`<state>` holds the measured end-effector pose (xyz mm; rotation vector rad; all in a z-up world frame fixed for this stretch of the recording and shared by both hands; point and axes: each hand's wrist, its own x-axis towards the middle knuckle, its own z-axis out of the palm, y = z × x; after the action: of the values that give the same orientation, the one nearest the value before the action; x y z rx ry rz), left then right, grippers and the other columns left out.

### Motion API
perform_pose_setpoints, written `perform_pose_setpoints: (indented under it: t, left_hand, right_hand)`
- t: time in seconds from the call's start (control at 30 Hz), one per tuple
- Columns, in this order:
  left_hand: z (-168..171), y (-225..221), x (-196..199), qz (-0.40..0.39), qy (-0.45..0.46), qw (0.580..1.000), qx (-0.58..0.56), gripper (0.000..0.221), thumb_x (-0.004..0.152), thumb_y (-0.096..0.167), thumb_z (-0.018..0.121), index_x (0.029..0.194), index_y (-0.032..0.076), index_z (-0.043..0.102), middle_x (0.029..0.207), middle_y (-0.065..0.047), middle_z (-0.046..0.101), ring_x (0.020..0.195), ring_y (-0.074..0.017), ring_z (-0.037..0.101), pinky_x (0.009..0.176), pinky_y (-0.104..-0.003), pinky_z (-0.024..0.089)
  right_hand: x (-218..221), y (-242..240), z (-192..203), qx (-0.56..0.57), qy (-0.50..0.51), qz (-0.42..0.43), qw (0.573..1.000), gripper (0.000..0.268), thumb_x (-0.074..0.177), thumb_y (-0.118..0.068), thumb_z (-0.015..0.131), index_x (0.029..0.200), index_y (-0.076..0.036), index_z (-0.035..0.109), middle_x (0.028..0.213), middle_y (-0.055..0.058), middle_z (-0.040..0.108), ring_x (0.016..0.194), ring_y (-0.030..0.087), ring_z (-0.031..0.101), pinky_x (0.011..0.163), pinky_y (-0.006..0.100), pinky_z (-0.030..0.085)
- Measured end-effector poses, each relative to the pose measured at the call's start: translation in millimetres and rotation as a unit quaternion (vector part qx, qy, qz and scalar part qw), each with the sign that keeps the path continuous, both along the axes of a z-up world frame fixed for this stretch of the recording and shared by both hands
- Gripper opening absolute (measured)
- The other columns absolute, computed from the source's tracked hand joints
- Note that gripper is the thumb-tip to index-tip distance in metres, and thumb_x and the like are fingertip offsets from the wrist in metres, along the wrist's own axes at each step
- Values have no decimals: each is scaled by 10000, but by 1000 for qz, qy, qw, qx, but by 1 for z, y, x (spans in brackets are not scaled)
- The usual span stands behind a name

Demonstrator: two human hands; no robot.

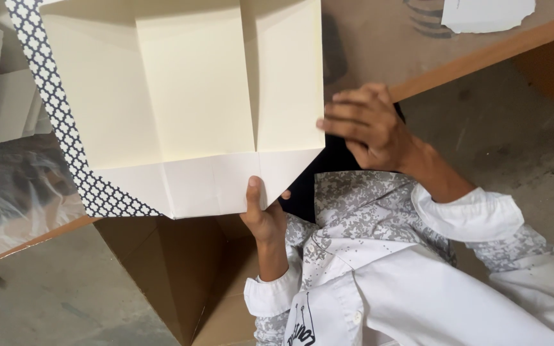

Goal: Assembling and gluing patterned paper boxes on a work table.

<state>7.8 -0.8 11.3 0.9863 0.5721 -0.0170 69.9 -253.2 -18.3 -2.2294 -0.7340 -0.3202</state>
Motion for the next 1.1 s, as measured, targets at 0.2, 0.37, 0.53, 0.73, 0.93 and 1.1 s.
perform_pose_setpoints:
  t: [0.2,0.37,0.53,0.73,0.93,1.1]
  left_hand:
    - [-3,1,1,2,23,1000,-9,427,967,190,676,1247,-88,514,995,-191,641,728,-248,656,539,-337,539]
    - [0,-1,3,-4,17,1000,-1,450,961,191,679,1269,-82,496,1018,-195,632,744,-252,656,537,-346,543]
    - [2,-3,3,-2,15,1000,6,468,956,189,677,1285,-83,486,1033,-198,630,757,-252,654,533,-342,541]
    - [-6,2,-4,-2,19,1000,-8,452,958,179,672,1282,-74,485,1030,-192,630,749,-242,651,532,-337,534]
    - [-6,3,-5,-15,8,1000,6,422,976,193,681,1239,-101,530,971,-206,647,707,-250,656,541,-341,544]
    - [-6,4,-5,-6,18,1000,4,508,930,205,681,1307,-62,468,1032,-187,635,768,-238,678,528,-337,558]
  right_hand:
    - [10,-9,8,-79,-97,13,992,511,887,-22,595,1344,-237,668,1238,38,678,1103,223,625,986,464,392]
    - [47,-29,-4,-173,-178,-18,969,489,1002,-38,603,1431,-273,616,1282,22,650,1072,180,625,1029,465,392]
    - [73,-40,-9,-264,-243,-14,933,485,1040,-18,657,1408,-333,627,1276,-42,640,1076,115,607,1078,423,399]
    - [98,-54,-1,-295,-320,28,900,357,1070,-167,664,1407,-284,644,1215,-38,639,1092,130,603,1084,412,415]
    - [111,-57,7,-333,-326,-9,885,385,1064,-135,679,1427,-258,644,1161,-55,608,1093,109,585,1081,408,395]
    - [116,-49,7,-208,-240,-26,948,431,993,-11,682,1389,-177,647,1232,19,634,1130,176,595,1020,387,365]
